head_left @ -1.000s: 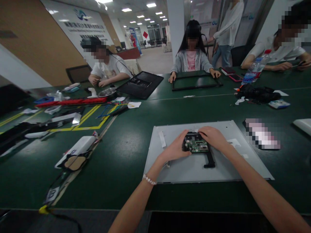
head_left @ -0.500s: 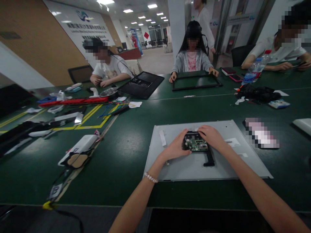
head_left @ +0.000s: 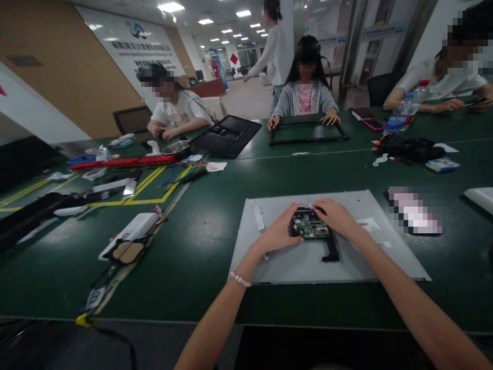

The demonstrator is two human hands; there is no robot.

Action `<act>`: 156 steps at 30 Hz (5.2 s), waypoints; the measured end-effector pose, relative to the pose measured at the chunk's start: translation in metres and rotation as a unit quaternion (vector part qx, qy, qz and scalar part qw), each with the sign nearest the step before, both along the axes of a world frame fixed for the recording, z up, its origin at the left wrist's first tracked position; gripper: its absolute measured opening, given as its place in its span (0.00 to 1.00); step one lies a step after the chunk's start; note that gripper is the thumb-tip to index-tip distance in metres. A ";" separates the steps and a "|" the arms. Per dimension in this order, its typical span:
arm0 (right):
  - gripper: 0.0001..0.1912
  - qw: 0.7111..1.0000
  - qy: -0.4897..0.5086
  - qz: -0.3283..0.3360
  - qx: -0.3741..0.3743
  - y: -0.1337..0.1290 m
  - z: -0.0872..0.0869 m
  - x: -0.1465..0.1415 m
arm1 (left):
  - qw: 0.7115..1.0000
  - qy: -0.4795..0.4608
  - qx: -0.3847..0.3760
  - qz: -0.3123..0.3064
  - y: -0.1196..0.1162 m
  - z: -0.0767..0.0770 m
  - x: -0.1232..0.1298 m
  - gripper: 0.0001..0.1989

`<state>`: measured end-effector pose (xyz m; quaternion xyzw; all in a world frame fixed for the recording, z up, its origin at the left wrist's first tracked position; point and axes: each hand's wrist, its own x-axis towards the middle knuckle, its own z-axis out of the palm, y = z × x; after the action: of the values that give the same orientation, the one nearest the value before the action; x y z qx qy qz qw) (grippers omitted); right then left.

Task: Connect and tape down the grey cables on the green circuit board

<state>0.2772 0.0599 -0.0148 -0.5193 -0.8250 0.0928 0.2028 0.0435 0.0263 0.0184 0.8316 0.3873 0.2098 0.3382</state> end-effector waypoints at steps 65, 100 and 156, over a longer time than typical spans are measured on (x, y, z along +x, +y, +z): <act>0.21 0.997 0.056 0.038 0.048 -0.068 0.050 -0.019 | 0.935 0.250 0.199 0.152 -0.024 0.015 -0.082 0.15; 0.14 0.963 0.073 0.242 0.093 -0.074 0.004 -0.099 | 0.941 0.100 0.186 0.265 -0.096 -0.028 -0.051 0.23; 0.19 0.988 0.063 0.126 0.057 -0.131 0.023 -0.040 | 0.910 0.242 0.137 0.307 -0.092 -0.015 -0.015 0.18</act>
<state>0.2372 -0.0713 0.0084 -0.3922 -0.8731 0.1027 0.2708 0.0282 -0.0662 0.0039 0.7348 0.6613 0.1465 0.0357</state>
